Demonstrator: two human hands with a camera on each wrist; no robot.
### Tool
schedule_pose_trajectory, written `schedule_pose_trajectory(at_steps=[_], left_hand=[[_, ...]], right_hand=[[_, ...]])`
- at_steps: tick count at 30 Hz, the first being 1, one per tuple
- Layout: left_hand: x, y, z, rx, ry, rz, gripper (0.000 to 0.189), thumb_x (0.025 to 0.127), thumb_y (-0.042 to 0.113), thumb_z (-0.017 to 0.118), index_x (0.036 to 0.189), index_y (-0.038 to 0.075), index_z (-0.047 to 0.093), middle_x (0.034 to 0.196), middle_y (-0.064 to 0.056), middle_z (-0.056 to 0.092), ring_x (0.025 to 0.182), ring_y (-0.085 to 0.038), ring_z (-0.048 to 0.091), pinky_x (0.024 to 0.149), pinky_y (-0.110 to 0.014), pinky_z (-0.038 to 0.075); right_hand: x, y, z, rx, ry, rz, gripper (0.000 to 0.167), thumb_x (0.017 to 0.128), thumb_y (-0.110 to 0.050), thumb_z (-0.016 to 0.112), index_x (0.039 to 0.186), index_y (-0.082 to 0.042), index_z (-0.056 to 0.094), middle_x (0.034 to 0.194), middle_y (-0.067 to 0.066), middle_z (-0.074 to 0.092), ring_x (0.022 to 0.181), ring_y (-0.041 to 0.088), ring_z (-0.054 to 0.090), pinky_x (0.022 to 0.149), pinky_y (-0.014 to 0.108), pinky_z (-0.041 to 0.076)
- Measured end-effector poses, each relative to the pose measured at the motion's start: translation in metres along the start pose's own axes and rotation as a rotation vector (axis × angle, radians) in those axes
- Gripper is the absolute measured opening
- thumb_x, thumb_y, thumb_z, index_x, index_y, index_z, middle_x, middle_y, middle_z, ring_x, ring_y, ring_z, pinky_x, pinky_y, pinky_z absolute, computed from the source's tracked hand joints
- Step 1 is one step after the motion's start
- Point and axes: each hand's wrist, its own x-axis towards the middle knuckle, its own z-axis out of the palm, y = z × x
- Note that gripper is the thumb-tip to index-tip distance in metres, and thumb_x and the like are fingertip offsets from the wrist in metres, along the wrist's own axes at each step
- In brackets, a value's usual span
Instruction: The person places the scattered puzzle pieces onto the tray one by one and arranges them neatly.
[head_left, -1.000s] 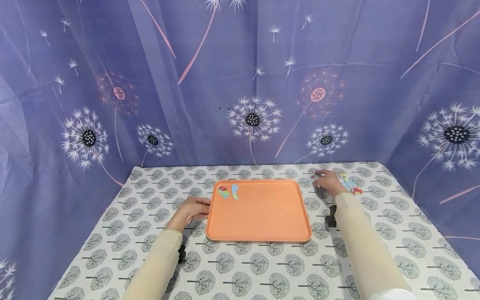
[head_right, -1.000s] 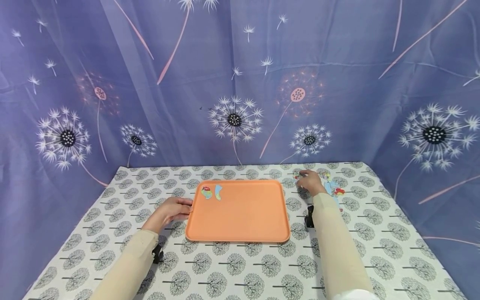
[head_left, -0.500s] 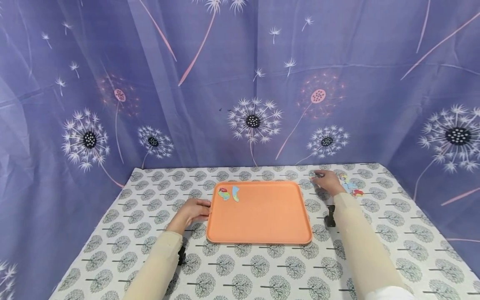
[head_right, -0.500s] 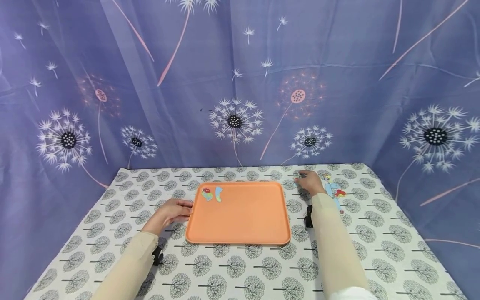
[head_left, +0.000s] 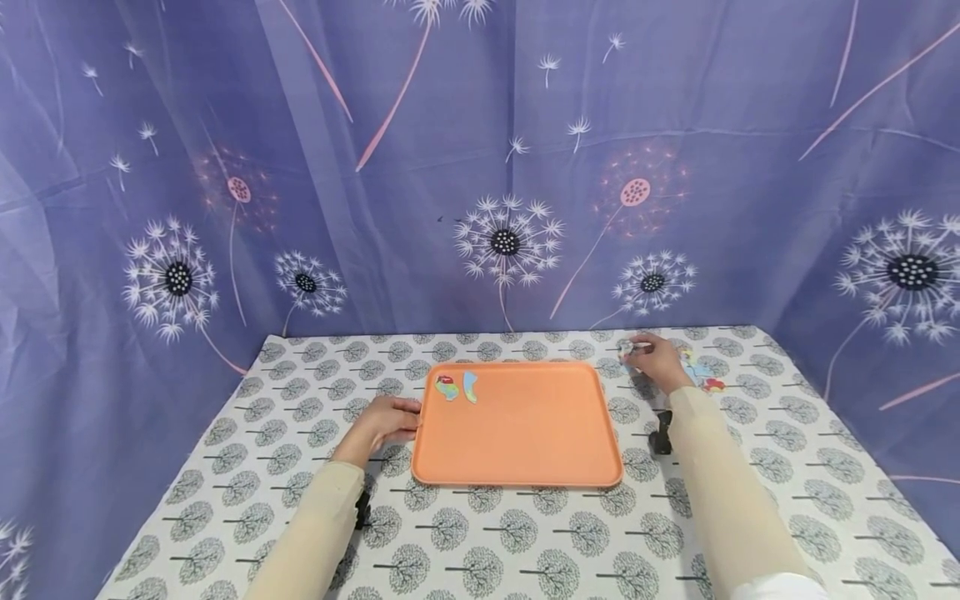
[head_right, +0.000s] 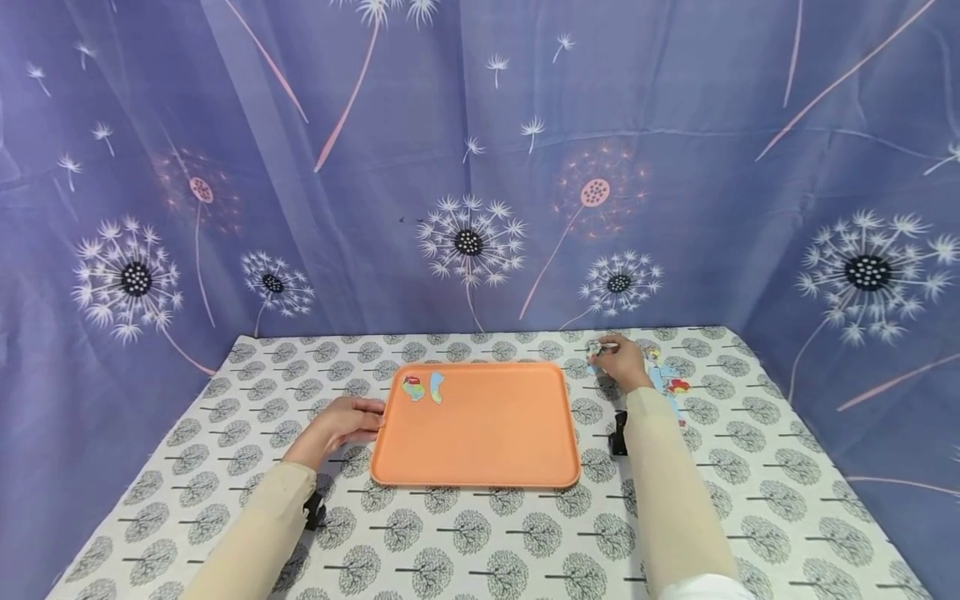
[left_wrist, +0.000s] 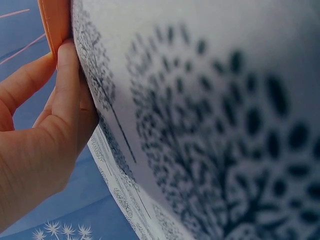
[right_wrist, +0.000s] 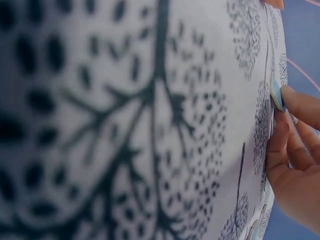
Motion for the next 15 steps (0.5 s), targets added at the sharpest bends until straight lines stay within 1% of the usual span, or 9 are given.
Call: schedule_pose_trajectory(at_steps=[2, 4, 8, 12, 15], left_hand=[[0.0003, -0.0001, 0.0002, 0.002, 0.006, -0.003, 0.039, 0.083, -0.009, 0.065, 0.122, -0.009, 0.058, 0.098, -0.021, 0.067, 0.067, -0.015, 0.067, 0.071, -0.028, 0.062], [0.0005, -0.0002, 0.0003, 0.001, 0.011, -0.006, 0.039, 0.083, -0.009, 0.065, 0.121, -0.009, 0.058, 0.097, -0.020, 0.067, 0.066, -0.015, 0.067, 0.071, -0.028, 0.062], [0.0007, -0.0007, -0.0002, 0.001, 0.011, -0.003, 0.039, 0.084, -0.008, 0.064, 0.123, -0.010, 0.057, 0.099, -0.021, 0.067, 0.068, -0.016, 0.068, 0.072, -0.029, 0.062], [0.0006, -0.0008, -0.0004, -0.004, 0.009, -0.003, 0.039, 0.084, -0.008, 0.064, 0.123, -0.010, 0.057, 0.101, -0.022, 0.066, 0.070, -0.017, 0.068, 0.073, -0.030, 0.062], [0.0009, -0.0009, -0.0005, -0.003, 0.002, -0.001, 0.038, 0.085, -0.009, 0.064, 0.122, -0.010, 0.057, 0.102, -0.023, 0.066, 0.070, -0.017, 0.068, 0.074, -0.030, 0.062]], right_hand=[[-0.0013, 0.0003, -0.0001, 0.013, 0.019, -0.025, 0.052, 0.091, -0.007, 0.066, 0.136, 0.008, 0.044, 0.101, 0.021, 0.063, 0.078, 0.014, 0.060, 0.073, 0.032, 0.056], [-0.0018, 0.0008, -0.0002, 0.033, 0.028, -0.043, 0.052, 0.090, -0.006, 0.066, 0.135, 0.009, 0.045, 0.103, 0.024, 0.065, 0.078, 0.014, 0.063, 0.075, 0.032, 0.058], [-0.0019, 0.0026, -0.0005, 0.091, 0.037, -0.055, 0.053, 0.090, -0.004, 0.065, 0.137, 0.009, 0.044, 0.103, 0.026, 0.065, 0.076, 0.016, 0.066, 0.070, 0.029, 0.060], [-0.0023, 0.0028, -0.0005, 0.162, 0.035, -0.035, 0.052, 0.091, -0.002, 0.063, 0.138, 0.008, 0.043, 0.103, 0.024, 0.065, 0.075, 0.012, 0.066, 0.070, 0.026, 0.061], [-0.0027, 0.0014, -0.0014, 0.209, 0.020, -0.009, 0.051, 0.093, -0.001, 0.060, 0.140, 0.008, 0.041, 0.110, 0.026, 0.064, 0.076, 0.010, 0.067, 0.074, 0.025, 0.061]])
